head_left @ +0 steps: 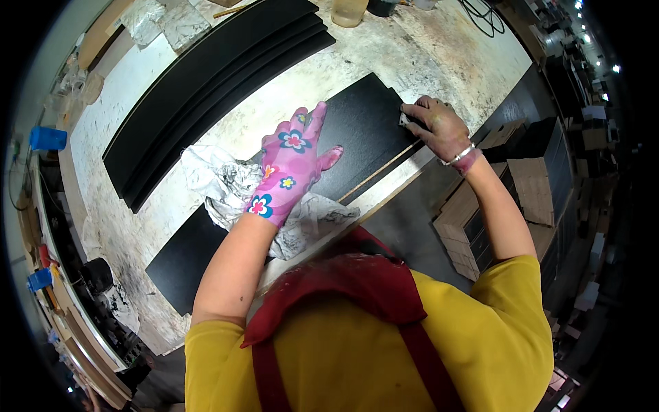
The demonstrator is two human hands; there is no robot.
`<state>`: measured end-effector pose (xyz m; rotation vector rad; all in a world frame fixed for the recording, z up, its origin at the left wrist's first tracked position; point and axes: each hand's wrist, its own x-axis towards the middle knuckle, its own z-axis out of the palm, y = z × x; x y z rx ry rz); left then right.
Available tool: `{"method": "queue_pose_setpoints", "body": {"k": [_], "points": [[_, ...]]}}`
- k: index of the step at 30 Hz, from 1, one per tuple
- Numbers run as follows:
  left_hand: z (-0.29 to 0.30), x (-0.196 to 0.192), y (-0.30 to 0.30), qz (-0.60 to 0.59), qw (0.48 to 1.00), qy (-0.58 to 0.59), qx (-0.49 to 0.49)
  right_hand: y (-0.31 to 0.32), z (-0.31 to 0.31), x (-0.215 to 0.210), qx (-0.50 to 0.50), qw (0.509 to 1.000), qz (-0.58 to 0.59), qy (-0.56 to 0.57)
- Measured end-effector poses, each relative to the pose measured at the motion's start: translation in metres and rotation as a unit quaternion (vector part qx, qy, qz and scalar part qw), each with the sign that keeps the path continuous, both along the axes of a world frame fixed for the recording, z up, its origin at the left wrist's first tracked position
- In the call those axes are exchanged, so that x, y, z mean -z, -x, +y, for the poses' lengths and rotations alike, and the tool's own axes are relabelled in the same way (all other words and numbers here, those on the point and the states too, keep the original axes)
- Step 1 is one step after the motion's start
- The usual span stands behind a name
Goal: The person wipes down black rectangular panels with a white cloth, handling them one at a time on a workshop table.
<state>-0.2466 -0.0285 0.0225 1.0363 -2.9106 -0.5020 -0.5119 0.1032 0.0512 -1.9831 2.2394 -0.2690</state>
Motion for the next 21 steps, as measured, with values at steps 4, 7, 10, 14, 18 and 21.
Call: {"method": "queue_pose_setpoints", "body": {"k": [4,7,10,14,18,21], "points": [[0.000,-0.003,0.002,0.001,1.000,-0.014,0.007,0.005,-0.012,0.006,-0.005,0.999,-0.026,0.044],[0.000,-0.001,0.000,0.011,1.000,-0.005,0.009,0.006,-0.008,-0.009,-0.027,0.999,-0.015,-0.034],[0.000,-0.004,-0.001,0.013,1.000,-0.007,0.004,0.017,0.006,-0.028,-0.053,0.993,-0.001,-0.110],[0.000,0.002,-0.001,0.036,0.999,-0.002,0.013,0.020,0.008,-0.022,0.035,0.993,-0.114,-0.008],[0.001,0.006,-0.001,0.030,0.999,0.015,0.012,-0.018,-0.002,0.001,-0.053,0.999,-0.011,-0.002],[0.000,0.004,-0.001,0.020,1.000,0.006,0.011,-0.006,-0.015,0.002,-0.040,0.998,0.033,0.029]]}}
